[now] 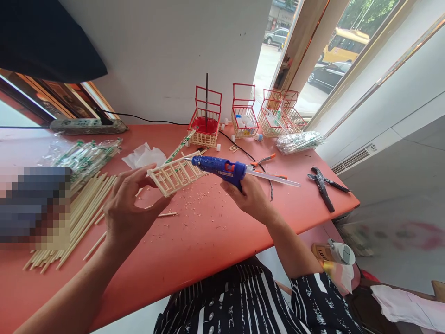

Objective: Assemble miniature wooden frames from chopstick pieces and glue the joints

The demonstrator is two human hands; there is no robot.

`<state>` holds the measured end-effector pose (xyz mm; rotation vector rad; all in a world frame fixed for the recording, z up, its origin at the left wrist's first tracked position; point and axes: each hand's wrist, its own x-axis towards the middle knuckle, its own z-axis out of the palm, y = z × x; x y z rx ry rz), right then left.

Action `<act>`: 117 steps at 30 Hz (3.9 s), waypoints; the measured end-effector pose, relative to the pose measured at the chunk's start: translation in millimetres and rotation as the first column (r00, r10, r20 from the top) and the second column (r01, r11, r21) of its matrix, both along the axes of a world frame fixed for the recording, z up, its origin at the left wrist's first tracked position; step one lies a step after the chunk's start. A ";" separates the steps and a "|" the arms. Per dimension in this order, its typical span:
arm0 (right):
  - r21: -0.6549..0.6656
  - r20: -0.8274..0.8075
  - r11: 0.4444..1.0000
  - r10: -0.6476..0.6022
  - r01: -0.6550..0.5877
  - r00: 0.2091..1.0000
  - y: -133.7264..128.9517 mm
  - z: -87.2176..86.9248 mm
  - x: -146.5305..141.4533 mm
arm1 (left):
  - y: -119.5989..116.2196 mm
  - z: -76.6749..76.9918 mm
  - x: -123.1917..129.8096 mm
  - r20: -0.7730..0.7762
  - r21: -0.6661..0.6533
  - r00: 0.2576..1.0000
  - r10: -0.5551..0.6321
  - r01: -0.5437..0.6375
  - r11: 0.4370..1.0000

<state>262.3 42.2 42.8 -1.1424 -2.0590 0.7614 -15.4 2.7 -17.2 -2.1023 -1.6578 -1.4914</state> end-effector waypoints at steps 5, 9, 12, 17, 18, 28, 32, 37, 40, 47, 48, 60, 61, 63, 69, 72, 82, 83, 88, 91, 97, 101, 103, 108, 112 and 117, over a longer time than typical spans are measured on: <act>-0.012 -0.009 1.000 -0.015 0.015 1.000 0.8 -1.9 1.6 | -0.8 -0.5 -0.3 0.010 -0.013 1.000 0.007 -0.007 1.000; -0.004 -0.005 1.000 0.004 -0.004 1.000 1.8 -3.7 -0.1 | -0.8 -0.1 -0.6 0.008 -0.014 1.000 0.008 -0.008 1.000; 0.001 -0.008 1.000 0.006 -0.006 1.000 2.3 -4.8 -0.6 | -0.8 1.0 -0.8 0.003 -0.013 1.000 0.005 -0.005 1.000; -0.041 -0.036 0.999 -0.021 0.020 0.999 3.5 -6.4 2.1 | -0.9 2.0 -0.4 0.001 -0.006 1.000 0.004 -0.004 1.000; -0.044 -0.041 0.999 -0.023 0.021 0.999 3.7 -6.7 3.0 | -0.9 1.9 -0.3 0.001 -0.006 1.000 0.003 -0.003 1.000; -0.050 -0.024 0.998 -0.038 0.036 0.999 6.3 -7.4 9.5 | -1.3 1.8 -0.5 -0.005 -0.001 1.000 -0.016 0.016 1.000; -0.061 -0.060 0.998 -0.030 0.027 0.998 5.4 -9.9 8.7 | -1.2 1.3 -1.0 -0.008 0.005 1.000 -0.014 0.014 1.000; -0.058 -0.053 0.997 -0.044 0.041 0.998 5.5 -11.9 8.4 | -0.7 1.2 -1.4 -0.020 0.009 1.000 0.003 -0.003 1.000; -0.055 -0.044 0.997 -0.060 0.057 0.997 6.4 -11.4 9.1 | -0.9 3.0 -0.8 -0.020 0.012 1.000 0.001 -0.001 1.000; -0.029 -0.048 0.999 -0.043 0.041 0.998 6.3 -11.7 9.0 | 1.4 1.8 -0.3 -0.033 0.085 0.999 -0.016 0.019 0.996; -0.028 -0.047 0.999 -0.041 0.040 0.998 6.1 -11.7 9.1 | 1.9 1.2 -0.4 -0.034 0.094 0.999 -0.018 0.021 0.995; -0.056 -0.045 0.993 -0.111 0.108 0.993 6.7 -10.6 13.0 | 2.5 0.5 -0.2 -0.029 0.105 0.999 -0.018 0.021 0.994; -0.057 -0.047 0.993 -0.107 0.105 0.993 6.6 -10.5 12.9 | 2.6 0.5 -0.2 -0.030 0.111 0.999 -0.021 0.024 0.994; -0.059 -0.046 0.994 -0.100 0.097 0.994 6.7 -10.1 12.6 | 2.9 0.3 -0.2 -0.027 0.120 0.999 -0.029 0.032 0.992; -0.060 -0.076 0.996 -0.071 0.066 0.995 6.1 -12.0 12.3 | 3.3 -1.3 -0.3 -0.017 0.132 0.999 -0.035 0.037 0.991; -0.048 -0.085 0.999 -0.018 0.014 0.996 5.6 -13.5 10.3 | 3.6 -2.3 -0.3 -0.023 0.132 0.999 -0.038 0.040 0.990; -0.115 -0.309 0.982 0.107 -0.149 0.945 5.1 -5.5 3.4 | 3.4 0.7 -0.7 -0.090 0.196 0.996 -0.023 0.041 0.980; -0.128 -0.340 0.979 0.108 -0.160 0.934 5.4 -5.0 3.0 | 2.7 1.5 -0.7 -0.098 0.198 0.995 -0.004 0.023 0.980; -0.270 -0.468 0.960 -0.062 -0.076 0.882 16.8 -7.0 2.1 | 0.5 3.1 -1.4 -0.081 0.224 0.996 0.026 -0.007 0.974; -0.310 -0.528 0.948 -0.108 -0.073 0.843 30.6 -8.4 4.5 | -0.2 2.9 -3.3 -0.139 0.270 0.990 0.009 0.029 0.963; -0.327 -0.545 0.934 -0.062 -0.144 0.836 51.5 -7.6 8.2 | -0.9 1.6 -7.6 -0.330 0.339 0.944 0.023 0.096 0.936; -0.330 -0.524 0.930 -0.041 -0.159 0.851 58.4 -10.3 2.5 | -0.6 -3.0 -7.1 -0.448 0.358 0.894 0.008 0.171 0.918; -0.326 -0.498 0.933 -0.034 -0.151 0.867 60.9 -13.3 -1.5 | -1.2 -5.9 -5.8 -0.501 0.373 0.865 0.004 0.212 0.903; -0.319 -0.456 0.945 -0.081 -0.078 0.886 59.7 -23.6 -10.3 | -4.1 -10.2 -1.3 -0.566 0.391 0.824 0.012 0.256 0.884; -0.344 -0.452 0.939 -0.170 0.005 0.876 54.7 -32.1 -15.2 | -3.3 -11.1 3.2 -0.607 0.383 0.794 0.014 0.277 0.881; -0.393 -0.472 0.915 -0.283 0.089 0.835 57.4 -40.3 -16.3 | 1.3 -8.8 13.5 -0.645 0.366 0.764 -0.001 0.310 0.878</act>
